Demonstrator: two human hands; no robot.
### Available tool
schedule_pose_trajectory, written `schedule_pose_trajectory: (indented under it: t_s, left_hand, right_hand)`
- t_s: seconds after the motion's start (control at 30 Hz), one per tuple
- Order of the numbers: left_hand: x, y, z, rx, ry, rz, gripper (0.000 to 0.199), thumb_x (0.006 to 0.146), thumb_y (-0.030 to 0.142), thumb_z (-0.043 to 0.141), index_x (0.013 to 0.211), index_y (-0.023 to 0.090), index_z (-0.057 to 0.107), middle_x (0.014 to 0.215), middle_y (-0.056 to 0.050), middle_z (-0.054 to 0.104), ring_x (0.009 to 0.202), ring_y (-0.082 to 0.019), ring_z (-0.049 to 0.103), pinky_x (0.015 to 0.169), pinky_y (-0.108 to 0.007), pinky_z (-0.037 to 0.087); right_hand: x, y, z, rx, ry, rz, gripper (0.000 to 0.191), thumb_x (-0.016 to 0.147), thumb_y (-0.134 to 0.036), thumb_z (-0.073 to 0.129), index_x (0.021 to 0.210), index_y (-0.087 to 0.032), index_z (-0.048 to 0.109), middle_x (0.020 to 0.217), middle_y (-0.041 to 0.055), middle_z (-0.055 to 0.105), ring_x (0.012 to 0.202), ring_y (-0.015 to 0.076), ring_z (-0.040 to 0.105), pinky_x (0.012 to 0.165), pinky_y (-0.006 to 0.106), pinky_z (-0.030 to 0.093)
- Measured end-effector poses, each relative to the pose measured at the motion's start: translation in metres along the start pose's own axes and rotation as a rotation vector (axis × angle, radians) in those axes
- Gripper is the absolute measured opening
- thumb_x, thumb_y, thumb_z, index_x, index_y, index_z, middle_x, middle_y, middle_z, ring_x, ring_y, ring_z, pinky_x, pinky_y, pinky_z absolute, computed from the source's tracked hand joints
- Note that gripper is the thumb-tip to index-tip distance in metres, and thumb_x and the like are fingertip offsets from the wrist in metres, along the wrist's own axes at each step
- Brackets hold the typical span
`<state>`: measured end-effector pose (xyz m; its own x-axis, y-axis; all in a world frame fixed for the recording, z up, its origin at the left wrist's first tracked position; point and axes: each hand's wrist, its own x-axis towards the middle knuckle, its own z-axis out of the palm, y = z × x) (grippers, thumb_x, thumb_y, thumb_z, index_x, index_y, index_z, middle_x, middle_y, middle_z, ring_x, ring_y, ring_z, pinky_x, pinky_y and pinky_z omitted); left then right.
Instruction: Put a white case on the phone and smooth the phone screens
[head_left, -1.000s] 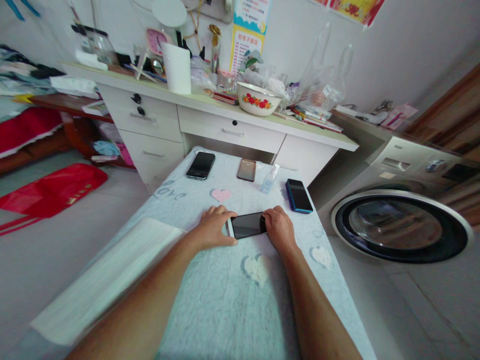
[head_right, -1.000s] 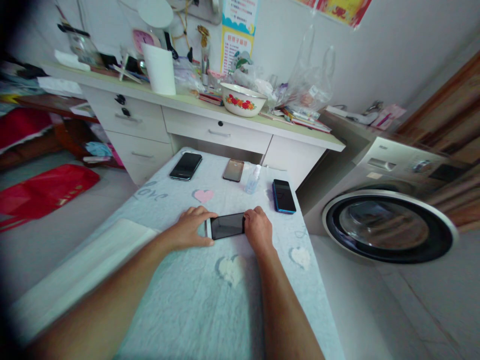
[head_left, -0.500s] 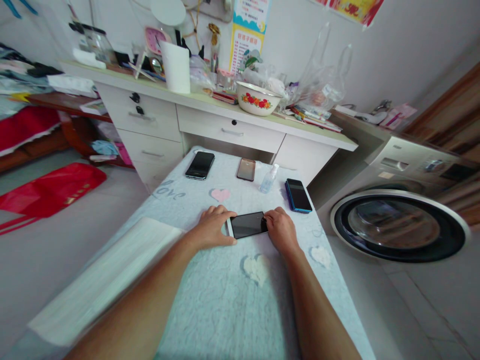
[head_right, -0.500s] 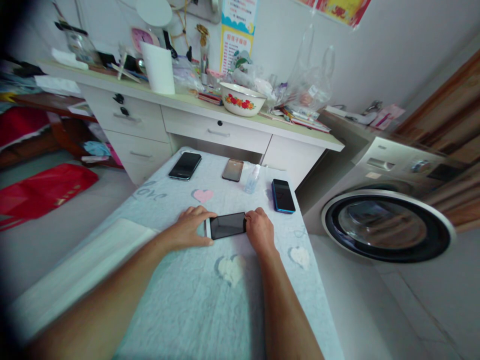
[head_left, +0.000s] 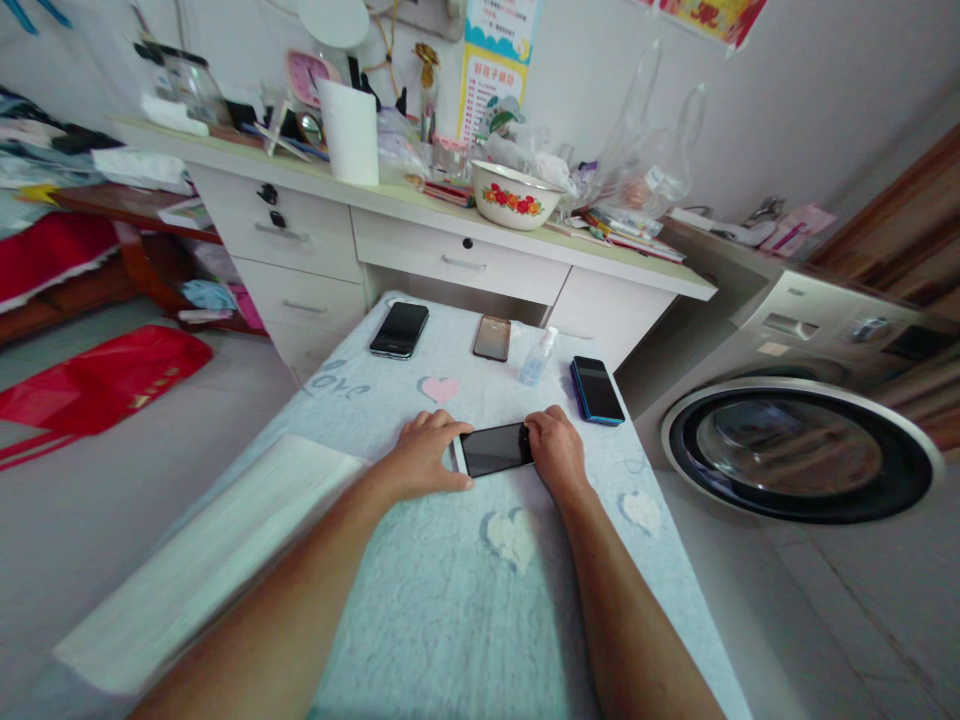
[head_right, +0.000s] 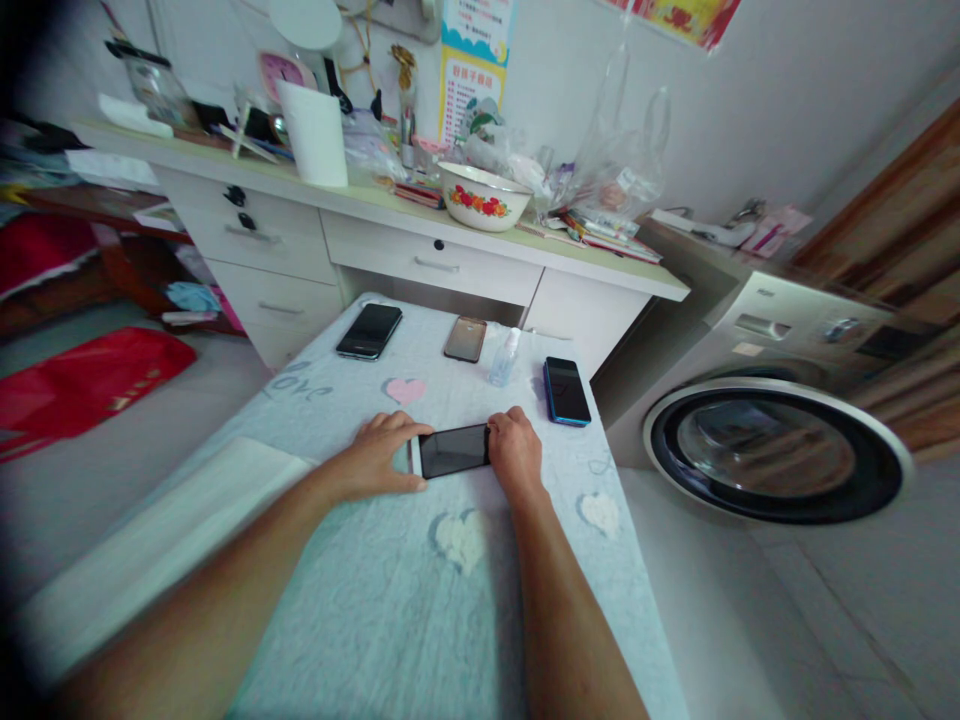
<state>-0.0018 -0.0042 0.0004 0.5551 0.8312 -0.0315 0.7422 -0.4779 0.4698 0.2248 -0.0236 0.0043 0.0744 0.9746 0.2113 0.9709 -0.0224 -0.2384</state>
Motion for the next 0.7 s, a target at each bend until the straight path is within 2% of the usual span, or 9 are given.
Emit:
schedule_pose_trajectory:
  t_s: [0.5, 0.7]
  left_hand:
    - [0.001, -0.001, 0.001, -0.005, 0.008, 0.000, 0.073, 0.058, 0.053, 0.070, 0.125, 0.032, 0.049, 0.115, -0.004, 0.050, 0.110, -0.028, 0.043, 0.093, -0.037, 0.033]
    - [0.000, 0.002, -0.001, 0.002, 0.005, -0.008, 0.072, 0.058, 0.052, 0.070, 0.124, 0.032, 0.050, 0.115, -0.004, 0.050, 0.110, -0.027, 0.043, 0.093, -0.037, 0.034]
  right_hand:
    - [-0.003, -0.010, -0.001, -0.027, -0.030, -0.032, 0.027, 0.092, -0.022, 0.041, 0.092, -0.021, 0.067, 0.093, 0.0046, 0.057, 0.084, 0.0137, 0.053, 0.073, 0.021, 0.035]
    - [-0.005, -0.020, 0.001, -0.049, -0.050, -0.105, 0.028, 0.093, -0.023, 0.039, 0.092, -0.022, 0.066, 0.092, 0.0042, 0.056, 0.084, 0.0137, 0.052, 0.071, 0.022, 0.035]
